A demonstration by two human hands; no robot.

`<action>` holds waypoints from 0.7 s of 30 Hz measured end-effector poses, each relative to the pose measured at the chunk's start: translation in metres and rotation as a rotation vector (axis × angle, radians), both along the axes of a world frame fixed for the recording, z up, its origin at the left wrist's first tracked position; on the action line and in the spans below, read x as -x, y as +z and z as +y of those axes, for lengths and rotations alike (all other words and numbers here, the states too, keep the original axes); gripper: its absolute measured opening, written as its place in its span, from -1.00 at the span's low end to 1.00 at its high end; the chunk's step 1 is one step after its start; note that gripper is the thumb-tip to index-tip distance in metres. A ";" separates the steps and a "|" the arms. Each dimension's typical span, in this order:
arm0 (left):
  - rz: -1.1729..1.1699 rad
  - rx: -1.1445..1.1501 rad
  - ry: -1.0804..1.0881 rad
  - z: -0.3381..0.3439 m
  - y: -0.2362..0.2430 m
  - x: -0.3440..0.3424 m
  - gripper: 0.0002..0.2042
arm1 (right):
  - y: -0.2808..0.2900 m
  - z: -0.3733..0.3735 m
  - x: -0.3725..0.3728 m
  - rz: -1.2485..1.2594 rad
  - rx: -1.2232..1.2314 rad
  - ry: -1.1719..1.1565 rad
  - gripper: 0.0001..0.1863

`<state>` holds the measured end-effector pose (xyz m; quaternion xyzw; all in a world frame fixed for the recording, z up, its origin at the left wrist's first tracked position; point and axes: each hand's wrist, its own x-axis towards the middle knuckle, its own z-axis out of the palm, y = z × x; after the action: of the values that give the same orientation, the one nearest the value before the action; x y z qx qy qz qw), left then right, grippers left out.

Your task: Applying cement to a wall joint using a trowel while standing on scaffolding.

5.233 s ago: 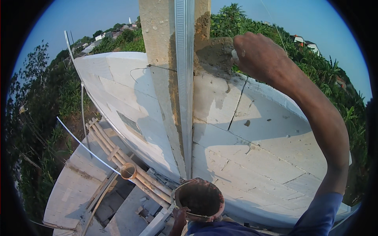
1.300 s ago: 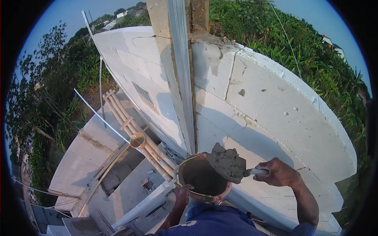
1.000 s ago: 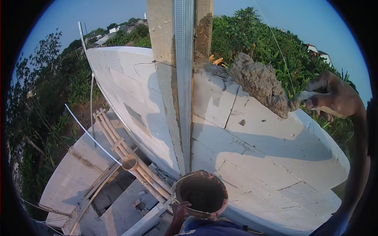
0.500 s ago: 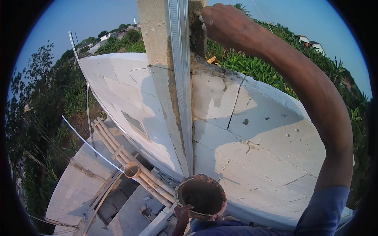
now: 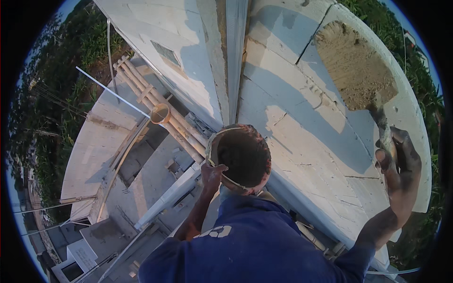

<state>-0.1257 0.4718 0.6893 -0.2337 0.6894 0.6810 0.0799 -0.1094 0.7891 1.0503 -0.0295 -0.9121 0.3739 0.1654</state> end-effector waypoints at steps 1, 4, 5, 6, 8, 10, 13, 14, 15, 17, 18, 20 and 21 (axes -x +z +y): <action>0.057 -0.011 0.069 0.001 0.004 -0.002 -0.84 | -0.042 0.001 0.002 -0.113 -0.039 0.107 -0.60; 0.051 0.109 -0.036 0.002 0.012 0.012 -0.86 | -0.147 -0.013 0.023 -0.677 -0.040 0.256 -0.60; 0.067 0.091 -0.047 0.009 0.028 0.013 -0.87 | -0.194 -0.015 0.025 -0.624 -0.135 0.315 -0.60; 0.086 0.081 -0.048 0.012 0.036 0.012 -0.88 | -0.242 -0.021 0.025 -0.438 -0.235 0.402 -0.59; 0.060 0.153 -0.079 0.005 0.029 0.011 -0.90 | -0.295 -0.052 0.037 -0.416 -0.441 0.461 -0.61; 0.160 0.194 -0.118 0.006 0.031 0.014 -0.87 | -0.345 -0.082 0.049 -0.152 -0.595 0.423 -0.68; 0.181 0.290 -0.192 0.002 0.046 0.019 -0.86 | -0.358 -0.103 0.044 0.002 -0.773 0.576 -0.70; 0.178 0.300 -0.185 0.000 0.049 0.020 -0.86 | -0.359 -0.103 0.037 0.007 -0.764 0.584 -0.70; 0.197 0.294 -0.165 -0.002 0.051 0.021 -0.85 | -0.359 -0.099 0.027 -0.088 -0.801 0.672 -0.69; 0.218 0.290 -0.143 -0.004 0.052 0.020 -0.84 | -0.354 -0.092 0.023 -0.181 -0.837 0.761 -0.68; 0.164 0.359 -0.166 -0.006 0.053 0.017 -0.83 | -0.344 -0.089 0.026 -0.153 -0.792 0.677 -0.70; 0.113 0.426 -0.205 0.000 0.058 0.013 -0.82 | -0.337 -0.088 0.032 -0.131 -0.744 0.577 -0.72; 0.149 0.486 -0.223 0.011 0.066 0.011 -0.82 | -0.335 -0.093 0.038 -0.131 -0.772 0.490 -0.73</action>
<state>-0.1362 0.4825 0.7553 -0.1179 0.8580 0.4979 0.0450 -0.1478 0.6965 0.7152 0.2270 -0.9733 0.0322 0.0130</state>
